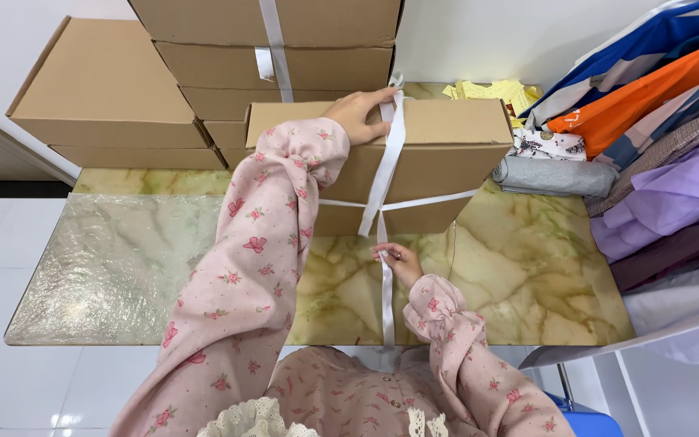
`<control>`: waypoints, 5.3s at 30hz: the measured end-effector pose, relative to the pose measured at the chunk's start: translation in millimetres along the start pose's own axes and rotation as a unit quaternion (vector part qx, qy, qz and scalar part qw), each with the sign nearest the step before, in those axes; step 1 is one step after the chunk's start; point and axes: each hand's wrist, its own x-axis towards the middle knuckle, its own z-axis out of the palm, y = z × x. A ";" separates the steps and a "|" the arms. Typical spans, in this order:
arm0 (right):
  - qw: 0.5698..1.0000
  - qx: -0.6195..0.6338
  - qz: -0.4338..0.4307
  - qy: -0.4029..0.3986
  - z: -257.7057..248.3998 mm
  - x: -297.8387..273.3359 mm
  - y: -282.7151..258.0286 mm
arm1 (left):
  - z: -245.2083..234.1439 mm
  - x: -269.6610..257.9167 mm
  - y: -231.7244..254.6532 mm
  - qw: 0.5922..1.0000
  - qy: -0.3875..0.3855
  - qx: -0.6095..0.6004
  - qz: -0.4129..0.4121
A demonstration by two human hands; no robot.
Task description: The person places a folded orange garment into a clear plastic bag, seals it, and puts it into a cardboard box. They close the box and tie it with a white ribbon, finishing with a bow.
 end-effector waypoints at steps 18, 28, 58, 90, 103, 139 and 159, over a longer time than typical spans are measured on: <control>0.994 0.039 0.097 -0.014 -18.3 -8.1 38.5 | 2.1 -5.4 47.1 0.980 -0.040 0.193 -0.026; 0.989 -0.142 -0.036 -0.021 -91.0 10.9 3.0 | -78.6 -44.4 39.2 0.997 0.047 0.052 -0.040; 0.941 -0.313 0.038 -0.124 -129.8 40.8 -194.9 | -73.7 -186.1 20.0 0.927 0.080 -0.366 0.011; 0.998 -0.042 0.033 -0.028 -43.0 139.3 -192.0 | 55.5 -228.8 67.0 0.978 0.134 0.013 0.157; 0.996 0.051 0.067 -0.006 -21.2 149.9 -174.7 | 170.7 -275.6 53.1 0.948 0.203 0.130 0.206; 0.973 -0.130 -0.018 0.188 -43.1 12.9 -85.8 | 293.9 -254.3 42.4 0.791 -0.019 -0.607 -0.072; 0.991 -0.016 0.052 0.118 -33.7 16.3 -72.1 | 282.9 -262.5 51.5 0.826 -0.006 -0.548 -0.130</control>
